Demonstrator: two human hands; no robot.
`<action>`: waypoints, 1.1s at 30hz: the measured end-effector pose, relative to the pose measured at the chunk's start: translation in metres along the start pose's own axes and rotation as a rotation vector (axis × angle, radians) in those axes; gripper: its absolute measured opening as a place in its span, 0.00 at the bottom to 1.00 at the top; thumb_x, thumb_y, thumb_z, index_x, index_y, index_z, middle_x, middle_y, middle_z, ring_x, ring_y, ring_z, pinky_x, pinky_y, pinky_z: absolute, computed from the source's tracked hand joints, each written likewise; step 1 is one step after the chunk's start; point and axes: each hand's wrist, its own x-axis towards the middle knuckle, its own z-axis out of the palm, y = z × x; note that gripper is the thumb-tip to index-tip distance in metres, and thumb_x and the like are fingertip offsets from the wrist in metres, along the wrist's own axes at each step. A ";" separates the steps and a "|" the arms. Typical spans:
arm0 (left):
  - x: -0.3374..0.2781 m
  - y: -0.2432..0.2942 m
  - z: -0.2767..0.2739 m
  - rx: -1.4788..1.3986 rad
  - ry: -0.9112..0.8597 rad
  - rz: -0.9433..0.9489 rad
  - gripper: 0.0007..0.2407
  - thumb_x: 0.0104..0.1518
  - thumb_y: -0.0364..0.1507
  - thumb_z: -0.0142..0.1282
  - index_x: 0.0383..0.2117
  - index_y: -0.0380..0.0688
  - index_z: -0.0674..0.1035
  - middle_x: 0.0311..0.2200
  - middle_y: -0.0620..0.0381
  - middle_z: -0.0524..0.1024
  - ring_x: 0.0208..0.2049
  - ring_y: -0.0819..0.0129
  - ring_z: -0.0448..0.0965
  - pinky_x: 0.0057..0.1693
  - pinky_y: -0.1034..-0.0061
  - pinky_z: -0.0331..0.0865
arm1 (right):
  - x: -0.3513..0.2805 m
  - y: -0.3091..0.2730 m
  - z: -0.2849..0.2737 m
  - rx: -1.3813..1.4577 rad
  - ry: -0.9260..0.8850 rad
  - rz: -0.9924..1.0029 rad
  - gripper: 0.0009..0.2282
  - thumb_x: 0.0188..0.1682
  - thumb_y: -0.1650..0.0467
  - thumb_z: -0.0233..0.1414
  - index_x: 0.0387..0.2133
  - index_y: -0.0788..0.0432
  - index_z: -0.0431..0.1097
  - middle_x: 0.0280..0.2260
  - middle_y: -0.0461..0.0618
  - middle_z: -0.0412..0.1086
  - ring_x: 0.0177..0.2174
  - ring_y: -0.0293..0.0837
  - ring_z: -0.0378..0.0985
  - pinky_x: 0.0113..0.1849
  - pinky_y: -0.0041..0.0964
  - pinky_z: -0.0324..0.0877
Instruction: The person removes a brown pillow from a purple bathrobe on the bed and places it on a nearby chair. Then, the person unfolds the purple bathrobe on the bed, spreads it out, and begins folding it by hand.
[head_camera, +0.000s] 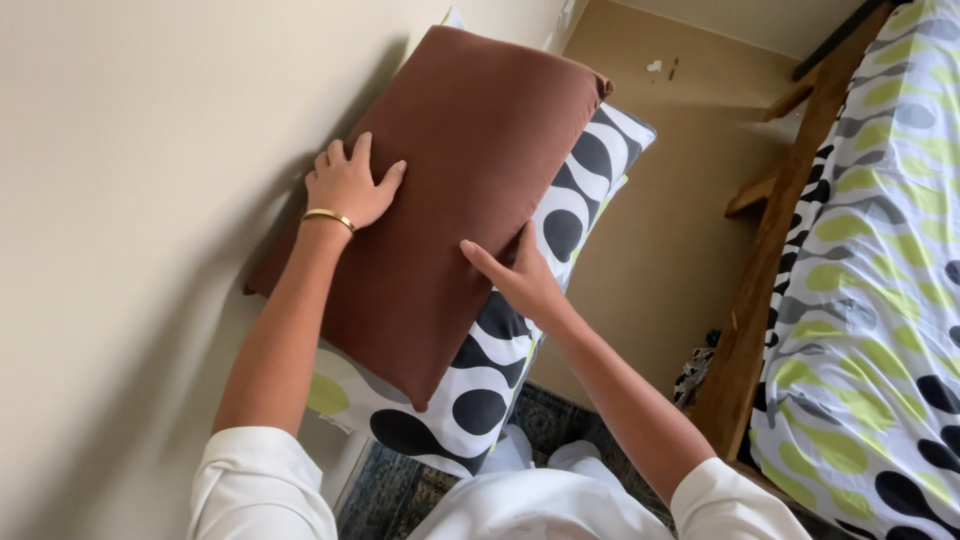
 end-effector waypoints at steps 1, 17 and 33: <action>-0.005 0.004 0.004 0.000 -0.001 0.003 0.34 0.62 0.60 0.35 0.69 0.55 0.58 0.63 0.41 0.58 0.65 0.37 0.58 0.63 0.47 0.59 | 0.004 0.013 0.001 0.000 0.003 0.002 0.49 0.41 0.45 0.57 0.65 0.67 0.45 0.58 0.73 0.62 0.56 0.67 0.70 0.54 0.59 0.68; -0.201 0.218 0.019 -0.622 0.073 0.860 0.33 0.59 0.52 0.53 0.67 0.47 0.65 0.64 0.28 0.57 0.65 0.32 0.60 0.66 0.43 0.55 | -0.126 0.117 -0.125 -0.075 0.344 -0.328 0.22 0.49 0.64 0.61 0.54 0.63 0.70 0.45 0.61 0.70 0.45 0.58 0.79 0.47 0.50 0.72; -0.384 0.490 0.150 -0.817 -0.655 1.118 0.26 0.66 0.47 0.46 0.68 0.49 0.64 0.66 0.34 0.57 0.68 0.36 0.56 0.70 0.45 0.52 | -0.384 0.292 -0.280 0.037 0.673 -0.013 0.21 0.50 0.63 0.59 0.54 0.61 0.71 0.49 0.60 0.72 0.47 0.57 0.78 0.50 0.51 0.71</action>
